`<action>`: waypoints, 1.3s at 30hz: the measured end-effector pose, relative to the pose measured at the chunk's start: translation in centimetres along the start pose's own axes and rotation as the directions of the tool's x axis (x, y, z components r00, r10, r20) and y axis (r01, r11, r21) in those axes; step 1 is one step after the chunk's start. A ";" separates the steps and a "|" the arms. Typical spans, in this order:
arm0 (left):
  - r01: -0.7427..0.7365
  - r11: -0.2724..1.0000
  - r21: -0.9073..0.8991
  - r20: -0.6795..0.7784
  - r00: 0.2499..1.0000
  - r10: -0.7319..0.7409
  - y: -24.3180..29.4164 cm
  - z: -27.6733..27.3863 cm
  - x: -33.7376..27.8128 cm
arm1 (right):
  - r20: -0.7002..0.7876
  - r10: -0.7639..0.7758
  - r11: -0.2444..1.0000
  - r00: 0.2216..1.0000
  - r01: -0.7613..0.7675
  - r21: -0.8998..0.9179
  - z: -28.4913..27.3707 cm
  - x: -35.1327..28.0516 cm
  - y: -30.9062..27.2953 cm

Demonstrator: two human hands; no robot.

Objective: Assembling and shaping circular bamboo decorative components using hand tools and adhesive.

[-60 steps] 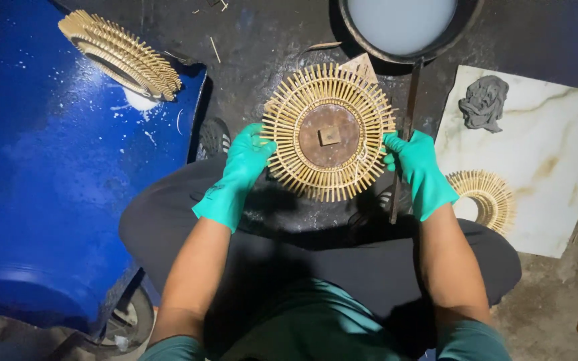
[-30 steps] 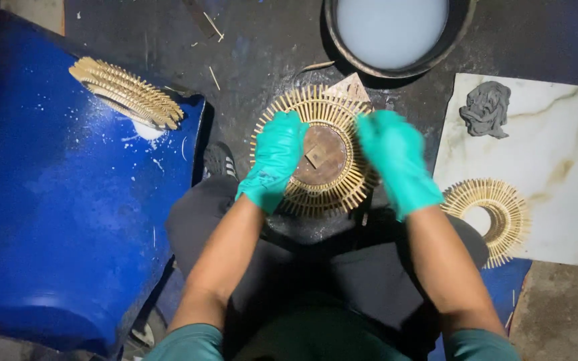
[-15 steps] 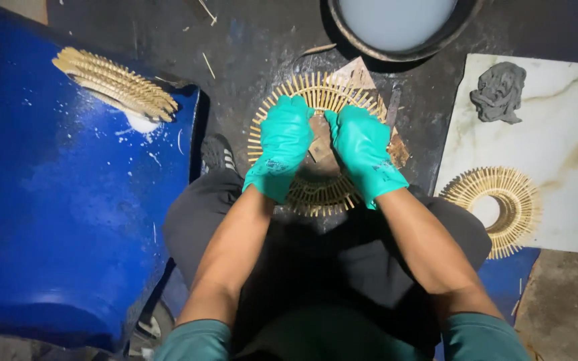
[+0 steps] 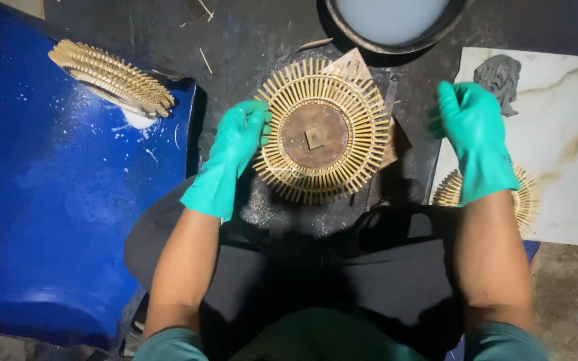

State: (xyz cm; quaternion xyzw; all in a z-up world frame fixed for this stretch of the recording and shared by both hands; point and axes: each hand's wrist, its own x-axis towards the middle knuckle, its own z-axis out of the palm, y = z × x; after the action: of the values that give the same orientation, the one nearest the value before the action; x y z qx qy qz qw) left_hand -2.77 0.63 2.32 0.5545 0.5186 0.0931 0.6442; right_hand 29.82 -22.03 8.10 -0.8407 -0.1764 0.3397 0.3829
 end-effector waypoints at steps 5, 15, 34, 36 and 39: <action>0.004 0.996 -0.086 0.127 0.992 0.007 -1.0 0.7 0.2 | 0.124 0.048 0.966 0.991 -0.014 -0.259 1.2 0.6 2.3; -0.120 0.989 0.083 0.004 0.993 0.121 0.5 1.9 0.3 | 0.209 0.092 0.820 0.974 0.045 -0.570 9.3 3.9 13.9; -0.593 0.123 0.796 0.494 0.753 0.435 -2.2 9.4 -3.0 | 0.330 0.242 0.958 0.913 -0.279 0.070 5.6 1.3 15.0; -0.478 0.221 0.850 0.358 0.832 0.424 -1.7 10.6 -3.8 | 0.374 0.036 0.946 0.927 -0.153 0.286 4.1 1.1 16.8; -0.438 0.367 0.821 0.216 0.832 0.511 -3.4 11.7 -3.0 | 0.413 -0.132 0.858 0.901 -0.105 0.503 -0.9 -2.7 12.9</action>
State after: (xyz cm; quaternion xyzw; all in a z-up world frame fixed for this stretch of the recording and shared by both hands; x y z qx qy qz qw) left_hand 3.39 -9.91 -0.57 0.9150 0.3382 0.0318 0.2177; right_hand 29.08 -32.32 -0.15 -0.6094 -0.1661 0.5498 0.5465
